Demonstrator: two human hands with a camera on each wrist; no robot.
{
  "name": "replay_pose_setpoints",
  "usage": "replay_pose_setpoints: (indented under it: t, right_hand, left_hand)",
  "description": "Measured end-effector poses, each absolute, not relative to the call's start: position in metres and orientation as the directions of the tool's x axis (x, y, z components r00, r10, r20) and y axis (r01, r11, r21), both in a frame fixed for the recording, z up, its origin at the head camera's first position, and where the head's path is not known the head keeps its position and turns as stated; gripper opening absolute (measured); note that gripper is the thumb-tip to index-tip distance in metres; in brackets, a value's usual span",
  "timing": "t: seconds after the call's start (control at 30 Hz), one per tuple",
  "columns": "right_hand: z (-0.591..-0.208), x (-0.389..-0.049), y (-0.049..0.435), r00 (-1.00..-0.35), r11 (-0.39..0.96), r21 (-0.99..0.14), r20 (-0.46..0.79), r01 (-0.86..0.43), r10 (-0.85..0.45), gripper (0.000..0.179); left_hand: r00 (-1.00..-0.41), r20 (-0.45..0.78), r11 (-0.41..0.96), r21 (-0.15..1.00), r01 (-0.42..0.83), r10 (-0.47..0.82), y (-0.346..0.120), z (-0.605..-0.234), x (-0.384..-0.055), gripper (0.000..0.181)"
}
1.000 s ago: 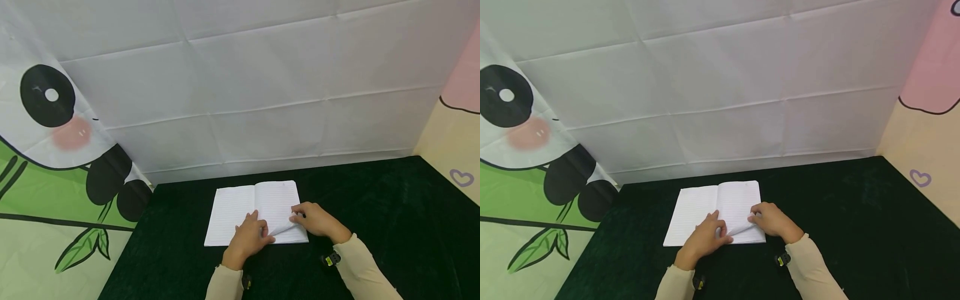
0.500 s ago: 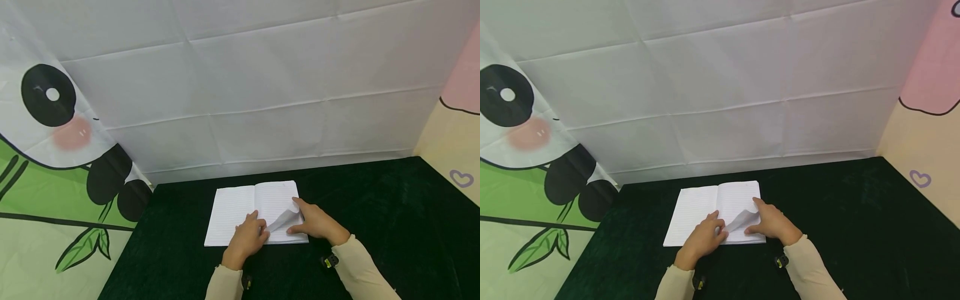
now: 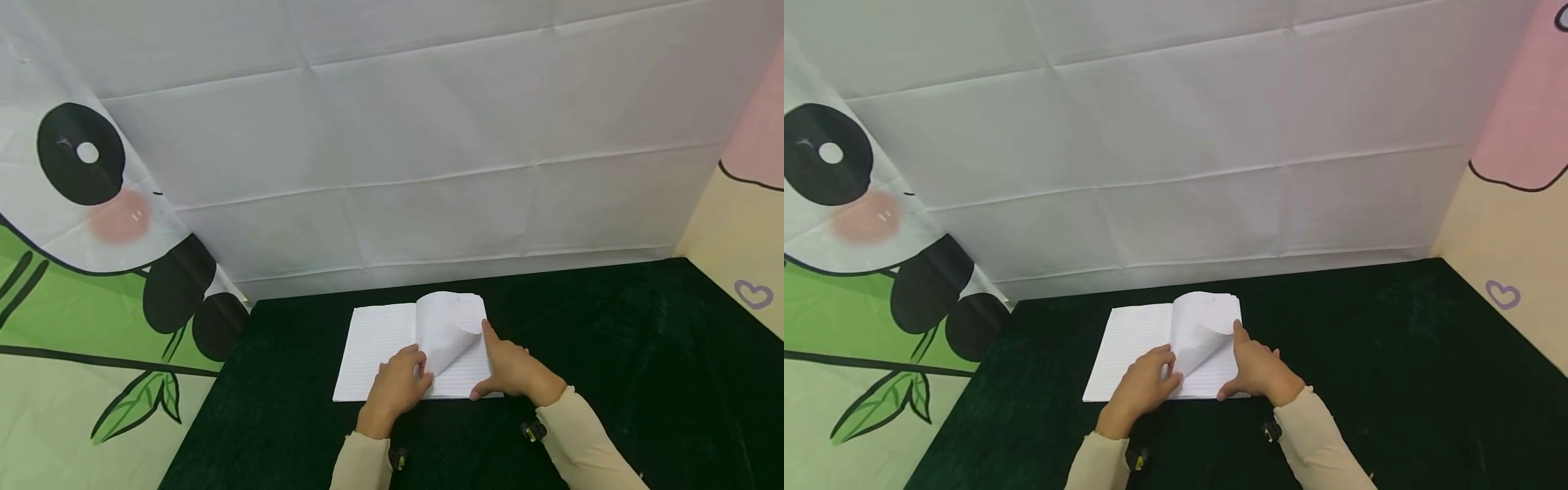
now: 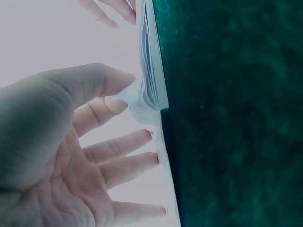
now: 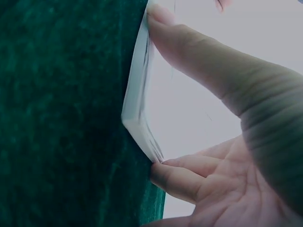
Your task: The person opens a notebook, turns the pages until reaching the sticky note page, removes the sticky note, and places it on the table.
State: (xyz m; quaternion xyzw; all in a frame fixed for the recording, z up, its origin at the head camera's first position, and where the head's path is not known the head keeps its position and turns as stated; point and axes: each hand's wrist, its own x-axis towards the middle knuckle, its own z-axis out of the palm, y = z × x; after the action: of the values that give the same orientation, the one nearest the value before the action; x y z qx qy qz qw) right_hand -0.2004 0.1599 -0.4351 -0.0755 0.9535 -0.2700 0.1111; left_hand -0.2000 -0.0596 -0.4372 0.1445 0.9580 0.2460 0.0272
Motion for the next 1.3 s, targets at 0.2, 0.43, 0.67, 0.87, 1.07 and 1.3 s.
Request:
replay_pose_setpoints:
  t: [0.2, 0.43, 0.67, 0.87, 1.07, 1.3]
  right_hand:
    - [-0.433, -0.200, 0.159, -0.951, 0.873, -0.475, -0.205, -0.110, -0.231, 0.101]
    - [-0.429, -0.199, 0.159, -0.936, 0.876, -0.462, -0.227, -0.138, -0.268, 0.088]
    - [-0.428, -0.198, 0.160, -0.931, 0.872, -0.469, -0.241, -0.137, -0.276, 0.090]
    - [-0.427, -0.199, 0.161, -0.922, 0.866, -0.483, -0.260, -0.132, -0.285, 0.096]
    - [-0.428, -0.199, 0.160, -0.922, 0.870, -0.476, -0.266, -0.128, -0.281, 0.096]
    - [-0.430, -0.200, 0.161, -0.922, 0.871, -0.478, -0.273, -0.117, -0.274, 0.096]
  left_hand:
    - [-0.967, 0.049, 0.835, 0.494, 0.242, 0.251, -0.065, -0.438, -0.203, 0.019]
    - [-0.986, 0.027, 0.847, 0.508, 0.158, 0.167, -0.075, -0.439, -0.206, 0.018]
    - [-0.995, -0.031, 0.839, 0.541, 0.064, 0.096, -0.088, -0.435, -0.210, 0.027]
    - [-0.986, -0.145, 0.786, 0.598, -0.157, -0.086, -0.105, -0.426, -0.211, 0.058]
    - [-0.980, -0.117, 0.819, 0.538, -0.201, -0.163, -0.126, -0.421, -0.213, 0.062]
    - [-0.968, -0.144, 0.838, 0.484, -0.252, -0.208, -0.153, -0.419, -0.213, 0.054]
